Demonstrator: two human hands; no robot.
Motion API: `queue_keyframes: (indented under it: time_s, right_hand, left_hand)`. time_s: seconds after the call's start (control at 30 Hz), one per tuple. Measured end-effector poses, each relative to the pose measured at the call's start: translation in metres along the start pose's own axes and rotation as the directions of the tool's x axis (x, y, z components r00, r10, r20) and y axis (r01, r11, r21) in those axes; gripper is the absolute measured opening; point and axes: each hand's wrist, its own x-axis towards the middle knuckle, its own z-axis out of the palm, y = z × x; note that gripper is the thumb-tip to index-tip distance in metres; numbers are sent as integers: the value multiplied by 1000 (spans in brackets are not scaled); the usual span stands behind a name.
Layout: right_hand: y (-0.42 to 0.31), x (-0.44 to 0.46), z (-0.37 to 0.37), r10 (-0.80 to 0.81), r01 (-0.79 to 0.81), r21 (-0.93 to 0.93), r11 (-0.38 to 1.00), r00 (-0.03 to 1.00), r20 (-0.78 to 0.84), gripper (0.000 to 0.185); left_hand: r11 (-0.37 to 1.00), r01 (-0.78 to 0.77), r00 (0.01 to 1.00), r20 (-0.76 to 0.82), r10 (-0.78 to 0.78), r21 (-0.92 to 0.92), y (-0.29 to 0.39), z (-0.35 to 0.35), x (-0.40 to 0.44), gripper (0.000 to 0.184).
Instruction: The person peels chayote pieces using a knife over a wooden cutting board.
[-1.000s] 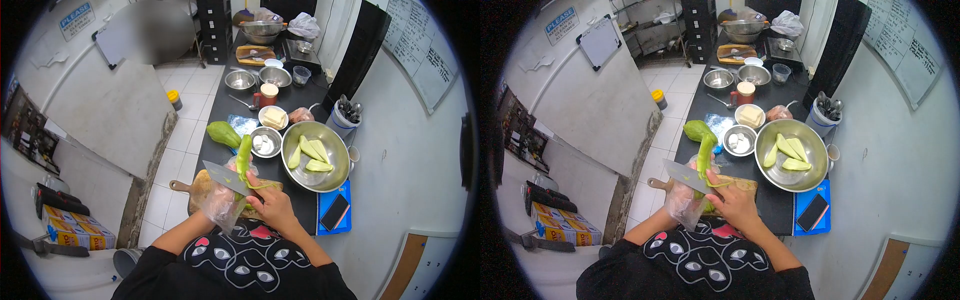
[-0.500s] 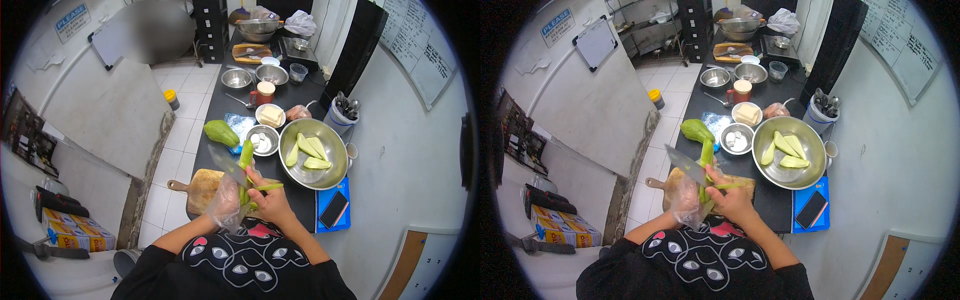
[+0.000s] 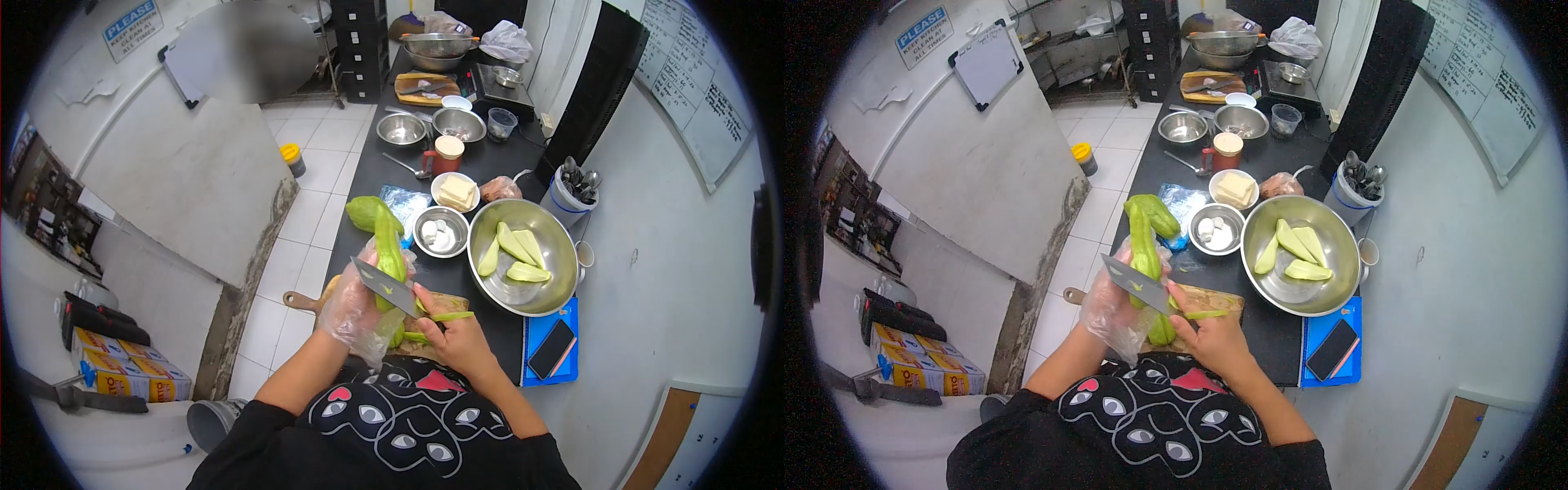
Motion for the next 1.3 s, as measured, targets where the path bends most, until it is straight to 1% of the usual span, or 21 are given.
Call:
queue_keyframes:
  time_s: [0.03,0.13,0.37,0.43,0.47,0.53,0.57,0.6,0.67,0.7,0.73,0.77,0.83,0.87,0.93,1.03,1.07,1.13,1.17,1.23,1.3]
  right_hand:
    - [-1,0,1,3,-3,-25,1000,1000,-2,45]
    - [-2,1,2,-12,11,-87,996,1000,-6,45]
    - [-8,2,8,-48,37,-154,987,997,-67,49]
    - [-10,2,8,-4,-10,-252,968,998,-55,50]
    - [-11,2,7,17,-31,-302,953,999,-49,50]
    - [-6,8,7,19,-45,-266,963,995,-99,50]
    - [-3,11,7,21,-52,-247,968,992,-124,51]
    - [-2,12,6,38,-59,-229,972,995,-96,51]
    - [0,12,3,72,-78,-193,978,997,-40,51]
    - [1,11,5,30,-38,-184,982,999,-45,51]
    - [1,9,9,-13,4,-176,984,999,-49,51]
    - [2,9,11,-57,48,-168,985,997,-53,51]
    - [-2,10,6,36,-34,-145,989,999,11,51]
    - [-4,10,5,83,-76,-134,988,996,43,51]
    - [-2,11,4,59,-55,-134,989,998,29,51]
    - [-1,10,4,51,-46,-122,992,998,40,52]
    - [0,10,4,52,-46,-114,992,997,49,53]
    - [4,10,9,-43,46,-121,992,999,30,53]
    - [5,11,10,-90,92,-126,988,996,19,54]
    - [-2,12,6,-43,46,-137,990,999,25,55]
    - [-5,12,6,-16,19,-159,987,1000,17,56]
  left_hand:
    - [1000,-19,998,61,18,17,1,-2,1,41]
    - [996,-86,996,-22,86,1,0,7,-3,40]
    - [973,-192,981,58,186,125,-9,4,-4,39]
    - [974,-196,980,45,192,114,-10,5,-7,38]
    - [956,-226,974,24,226,187,-15,5,-8,38]
    - [902,-279,954,-11,299,331,-31,6,-10,37]
    - [767,-367,918,72,390,526,-34,6,-13,37]
    - [582,-439,873,174,455,684,-36,9,-17,37]
    - [599,-450,877,200,437,662,-33,8,-16,36]
    - [793,-376,924,129,361,480,-26,4,-9,36]
    - [925,-277,961,79,265,260,-22,0,-4,35]
    - [943,-267,964,64,259,198,-23,-3,-1,35]
    - [968,-242,970,36,240,73,-26,-7,2,33]
    - [952,-262,965,39,259,159,-27,-7,0,33]
    - [898,-293,955,51,293,329,-28,-2,-5,32]
    - [901,-270,960,28,277,341,-21,8,-9,33]
    - [920,-269,961,20,275,284,-20,5,-6,34]
    - [949,-266,963,6,269,169,-18,-3,0,36]
    - [935,-280,958,-2,287,218,-18,-3,-1,34]
    - [900,-301,947,-14,322,314,-17,5,-6,31]
    - [921,-281,955,-13,295,270,-24,0,-4,36]
